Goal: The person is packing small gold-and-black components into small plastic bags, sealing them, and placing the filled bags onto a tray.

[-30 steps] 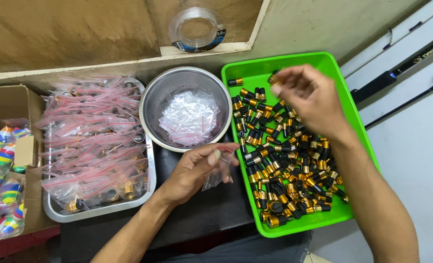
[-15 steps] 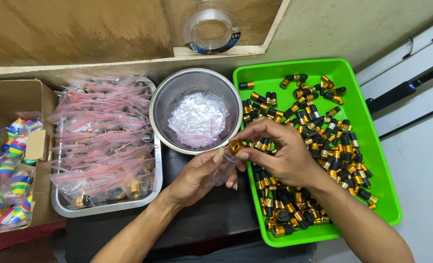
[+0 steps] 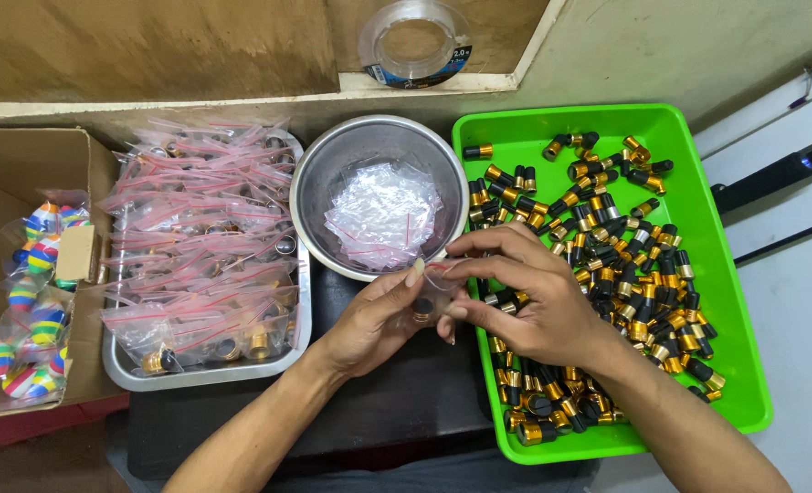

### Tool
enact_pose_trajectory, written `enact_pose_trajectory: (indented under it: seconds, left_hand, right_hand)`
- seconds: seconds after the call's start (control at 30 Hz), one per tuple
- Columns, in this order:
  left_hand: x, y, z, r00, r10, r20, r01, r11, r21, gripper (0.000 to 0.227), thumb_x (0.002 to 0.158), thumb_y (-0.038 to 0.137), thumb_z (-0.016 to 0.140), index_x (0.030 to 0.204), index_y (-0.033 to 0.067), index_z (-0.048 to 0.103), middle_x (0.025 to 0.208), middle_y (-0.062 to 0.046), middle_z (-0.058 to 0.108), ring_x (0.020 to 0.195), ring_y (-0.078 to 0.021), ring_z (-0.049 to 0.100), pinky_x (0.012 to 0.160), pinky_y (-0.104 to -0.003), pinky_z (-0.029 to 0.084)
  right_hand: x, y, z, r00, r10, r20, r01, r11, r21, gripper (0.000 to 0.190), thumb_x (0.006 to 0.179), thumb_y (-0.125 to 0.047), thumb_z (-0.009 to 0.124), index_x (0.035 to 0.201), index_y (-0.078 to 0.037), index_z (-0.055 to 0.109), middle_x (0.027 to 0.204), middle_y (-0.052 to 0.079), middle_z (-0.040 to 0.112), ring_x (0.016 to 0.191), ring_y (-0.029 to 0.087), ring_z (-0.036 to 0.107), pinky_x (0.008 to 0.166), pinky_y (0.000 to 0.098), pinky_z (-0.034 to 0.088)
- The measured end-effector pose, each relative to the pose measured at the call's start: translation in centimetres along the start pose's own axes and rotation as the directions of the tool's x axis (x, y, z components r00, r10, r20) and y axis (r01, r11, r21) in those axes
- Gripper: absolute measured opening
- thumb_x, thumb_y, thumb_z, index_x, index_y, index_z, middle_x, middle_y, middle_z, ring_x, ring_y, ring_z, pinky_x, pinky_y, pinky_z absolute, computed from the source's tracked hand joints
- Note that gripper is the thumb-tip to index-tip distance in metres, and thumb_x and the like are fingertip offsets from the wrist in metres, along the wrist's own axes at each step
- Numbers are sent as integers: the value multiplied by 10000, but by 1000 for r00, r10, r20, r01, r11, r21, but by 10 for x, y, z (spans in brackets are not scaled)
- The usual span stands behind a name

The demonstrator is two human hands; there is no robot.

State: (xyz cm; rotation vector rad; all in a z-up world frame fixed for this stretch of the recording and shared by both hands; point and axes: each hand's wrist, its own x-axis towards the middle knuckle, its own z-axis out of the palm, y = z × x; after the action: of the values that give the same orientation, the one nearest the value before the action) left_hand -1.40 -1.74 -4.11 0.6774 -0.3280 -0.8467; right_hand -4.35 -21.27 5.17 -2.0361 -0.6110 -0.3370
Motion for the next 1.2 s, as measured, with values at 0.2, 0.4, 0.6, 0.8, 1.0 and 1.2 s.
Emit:
enact_pose_trajectory:
  seconds: [0.2, 0.4, 0.6, 0.8, 1.0, 1.2]
  left_hand:
    - [-2, 4, 7, 999, 34, -40, -31, 996, 84, 557, 1070, 424, 476, 1358, -34, 607, 1012, -155, 756, 916, -189, 731, 900, -386, 588]
    - [2, 5, 22, 959, 255, -123, -175, 876, 449, 320, 970, 117, 704, 1242, -50, 686, 1051, -147, 763, 981, -147, 709, 934, -345, 596]
    - [2, 13, 35, 940, 331, -87, -226, 791, 569, 268, 923, 122, 775, 1162, 6, 739, 1059, -130, 790, 1049, -153, 704, 942, -349, 595]
    - [-3, 13, 36, 927, 363, -100, -196, 691, 696, 251, 898, 144, 792, 1102, 3, 757, 978, -164, 794, 995, -210, 750, 848, -338, 629]
    - [-4, 14, 35, 901, 428, -72, -259, 663, 703, 268, 868, 126, 823, 1113, 35, 767, 1067, -140, 783, 1105, -249, 730, 903, -362, 615]
    - [-5, 18, 34, 810, 585, -52, -362, 567, 740, 256, 870, 125, 823, 1101, 30, 767, 987, -128, 781, 989, -240, 768, 864, -379, 622]
  right_hand:
    - [0, -4, 0, 1000, -19, 4, 19, 999, -50, 55, 871, -87, 779, 925, -72, 779, 1121, 152, 748, 973, 367, 706, 848, 483, 552]
    - [-2, -3, -4, 998, 21, -57, -22, 1000, -14, 54, 888, -22, 749, 928, -51, 770, 987, 136, 782, 837, 326, 753, 758, 437, 585]
    - [-3, -5, -6, 998, 6, -64, -7, 1000, -17, 84, 914, 5, 707, 958, -39, 764, 961, 133, 785, 833, 320, 769, 736, 416, 593]
    - [-4, -3, -9, 998, 39, -52, -39, 999, 7, 68, 907, -6, 714, 937, -37, 767, 942, 130, 788, 816, 287, 773, 721, 402, 595]
    - [-8, 2, -11, 993, 112, -41, -107, 990, 92, 80, 918, 5, 690, 961, -17, 754, 924, 139, 790, 760, 223, 728, 699, 380, 576]
    - [-8, -2, -7, 993, 116, -2, -115, 986, 120, 94, 894, 2, 716, 976, -19, 756, 875, 128, 794, 730, 214, 731, 687, 369, 581]
